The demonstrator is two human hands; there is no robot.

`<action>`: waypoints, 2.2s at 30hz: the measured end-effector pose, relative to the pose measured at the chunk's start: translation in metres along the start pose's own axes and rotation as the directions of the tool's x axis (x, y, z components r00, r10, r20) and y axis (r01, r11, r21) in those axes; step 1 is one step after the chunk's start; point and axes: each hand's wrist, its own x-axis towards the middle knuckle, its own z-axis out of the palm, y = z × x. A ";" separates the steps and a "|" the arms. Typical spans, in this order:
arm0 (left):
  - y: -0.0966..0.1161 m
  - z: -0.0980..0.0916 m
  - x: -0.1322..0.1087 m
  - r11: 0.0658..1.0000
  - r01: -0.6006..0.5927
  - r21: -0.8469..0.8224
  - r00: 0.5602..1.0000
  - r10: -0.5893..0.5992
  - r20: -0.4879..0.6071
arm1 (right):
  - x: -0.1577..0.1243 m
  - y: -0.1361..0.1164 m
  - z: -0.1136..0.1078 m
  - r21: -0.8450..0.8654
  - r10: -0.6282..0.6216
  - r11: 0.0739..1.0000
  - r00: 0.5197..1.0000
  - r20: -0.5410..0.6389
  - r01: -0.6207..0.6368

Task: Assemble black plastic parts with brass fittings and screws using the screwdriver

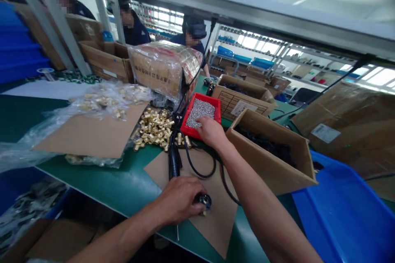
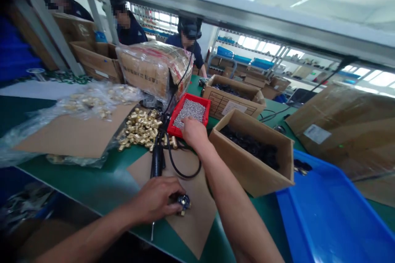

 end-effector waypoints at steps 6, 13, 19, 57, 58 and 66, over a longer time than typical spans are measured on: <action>-0.004 -0.004 -0.006 1.000 -0.023 0.001 1.000 0.023 -0.015 | 0.063 0.006 0.019 -0.162 0.153 0.977 0.985 0.078 -0.139; -0.003 -0.008 -0.011 0.999 -0.037 -0.012 0.999 0.037 -0.020 | 0.063 0.010 0.012 -0.172 0.097 0.981 0.995 0.022 -0.092; -0.007 -0.002 -0.011 0.999 -0.037 0.001 0.999 0.037 -0.038 | 0.062 0.008 0.005 -0.068 0.057 0.996 0.997 -0.057 -0.060; 0.001 0.012 0.005 1.000 -0.010 0.010 1.000 0.010 0.016 | -0.199 0.041 0.058 0.903 -0.053 0.327 0.949 0.311 -0.278; 0.001 0.012 0.006 1.000 -0.007 0.005 1.000 0.007 0.019 | -0.199 0.042 0.058 0.905 -0.051 0.313 0.947 0.318 -0.287; 0.002 0.012 0.006 0.998 0.043 -0.035 0.998 -0.041 0.049 | -0.195 0.040 0.065 0.891 -0.149 0.452 0.983 0.107 -0.029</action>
